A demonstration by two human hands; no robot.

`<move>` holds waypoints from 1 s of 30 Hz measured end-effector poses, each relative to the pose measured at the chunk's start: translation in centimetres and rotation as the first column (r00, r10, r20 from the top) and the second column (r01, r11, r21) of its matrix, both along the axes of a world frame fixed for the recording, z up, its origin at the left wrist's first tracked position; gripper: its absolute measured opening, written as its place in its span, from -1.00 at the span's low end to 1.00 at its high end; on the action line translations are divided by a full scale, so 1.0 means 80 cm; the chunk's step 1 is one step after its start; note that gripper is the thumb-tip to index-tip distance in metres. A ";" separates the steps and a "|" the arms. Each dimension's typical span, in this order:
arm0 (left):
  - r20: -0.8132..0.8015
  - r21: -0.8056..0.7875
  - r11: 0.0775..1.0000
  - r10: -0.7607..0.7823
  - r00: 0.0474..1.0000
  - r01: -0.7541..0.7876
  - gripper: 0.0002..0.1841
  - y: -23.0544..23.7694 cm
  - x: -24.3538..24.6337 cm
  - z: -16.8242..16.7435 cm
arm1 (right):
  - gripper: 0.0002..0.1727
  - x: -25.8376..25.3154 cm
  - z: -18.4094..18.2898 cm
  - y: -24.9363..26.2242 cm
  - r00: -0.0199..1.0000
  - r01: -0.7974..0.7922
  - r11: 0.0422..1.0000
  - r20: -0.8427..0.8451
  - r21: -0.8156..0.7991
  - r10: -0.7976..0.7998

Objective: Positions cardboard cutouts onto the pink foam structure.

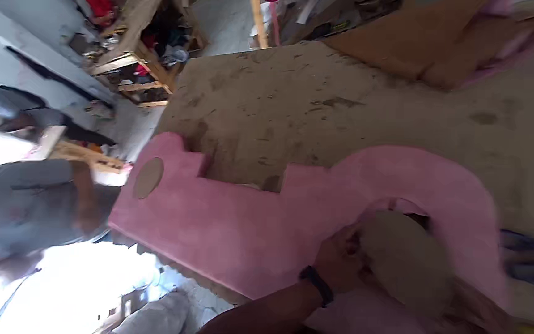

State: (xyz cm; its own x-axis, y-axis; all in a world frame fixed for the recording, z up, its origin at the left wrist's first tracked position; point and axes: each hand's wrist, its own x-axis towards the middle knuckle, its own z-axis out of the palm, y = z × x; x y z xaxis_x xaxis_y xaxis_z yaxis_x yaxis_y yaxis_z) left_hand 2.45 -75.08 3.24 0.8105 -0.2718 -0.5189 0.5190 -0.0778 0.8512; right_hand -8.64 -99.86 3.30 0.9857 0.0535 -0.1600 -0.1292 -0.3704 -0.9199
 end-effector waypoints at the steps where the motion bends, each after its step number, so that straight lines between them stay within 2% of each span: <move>1: 0.024 0.068 0.997 -0.029 0.999 0.028 -0.39 -0.001 -0.001 0.002 | 0.01 -0.005 -0.004 0.004 0.999 0.019 0.999 0.034 -0.042 -0.018; 3: 0.087 0.211 0.970 -0.138 0.987 0.117 -0.41 -0.006 -0.002 -0.002 | -0.13 -0.015 -0.019 0.013 0.981 0.161 0.982 0.122 -0.100 -0.149; 5: 0.155 0.375 0.906 -0.269 0.951 0.195 -0.39 -0.011 0.002 -0.011 | -0.27 -0.016 -0.032 0.016 0.950 0.277 0.957 0.174 -0.089 -0.259; 9: 0.221 0.582 0.780 -0.425 0.878 0.232 -0.36 -0.011 0.012 -0.012 | -0.39 -0.011 -0.042 0.021 0.931 0.322 0.947 0.190 -0.015 -0.313; 12: 0.250 0.632 0.738 -0.480 0.841 0.234 -0.40 -0.017 0.023 -0.014 | -0.45 -0.007 -0.042 0.021 0.924 0.343 0.939 0.190 -0.027 -0.332; 19: 0.279 0.625 0.759 -0.434 0.856 0.182 -0.34 -0.022 0.044 -0.019 | -0.51 0.018 -0.046 0.026 0.926 0.374 0.911 0.126 -0.172 -0.357; 23: 0.289 0.673 0.718 -0.473 0.832 0.175 -0.34 -0.022 0.051 -0.018 | -0.48 0.024 -0.047 0.030 0.928 0.373 0.898 0.105 -0.233 -0.358; 25: 0.288 0.729 0.661 -0.535 0.794 0.180 -0.36 -0.022 0.053 -0.013 | -0.42 0.026 -0.043 0.031 0.927 0.375 0.877 0.104 -0.299 -0.361; 28: 0.333 0.841 0.531 -0.659 0.675 0.103 -0.36 -0.015 0.060 -0.016 | -0.17 0.031 -0.032 0.018 0.924 0.372 0.800 0.111 -0.472 -0.365; 30: 0.375 0.876 0.481 -0.711 0.595 0.023 -0.21 0.001 0.063 -0.027 | 0.08 0.034 -0.035 0.006 0.924 0.357 0.740 0.100 -0.570 -0.369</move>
State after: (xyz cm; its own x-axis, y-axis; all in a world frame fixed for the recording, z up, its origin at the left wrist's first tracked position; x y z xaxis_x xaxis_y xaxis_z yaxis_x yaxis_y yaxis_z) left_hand 7.45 -75.02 1.08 0.8928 -0.4411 -0.0911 -0.3773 -0.8428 0.3838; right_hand -5.89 -99.40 0.53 0.9081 -0.4142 -0.0620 -0.3770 -0.7440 -0.5516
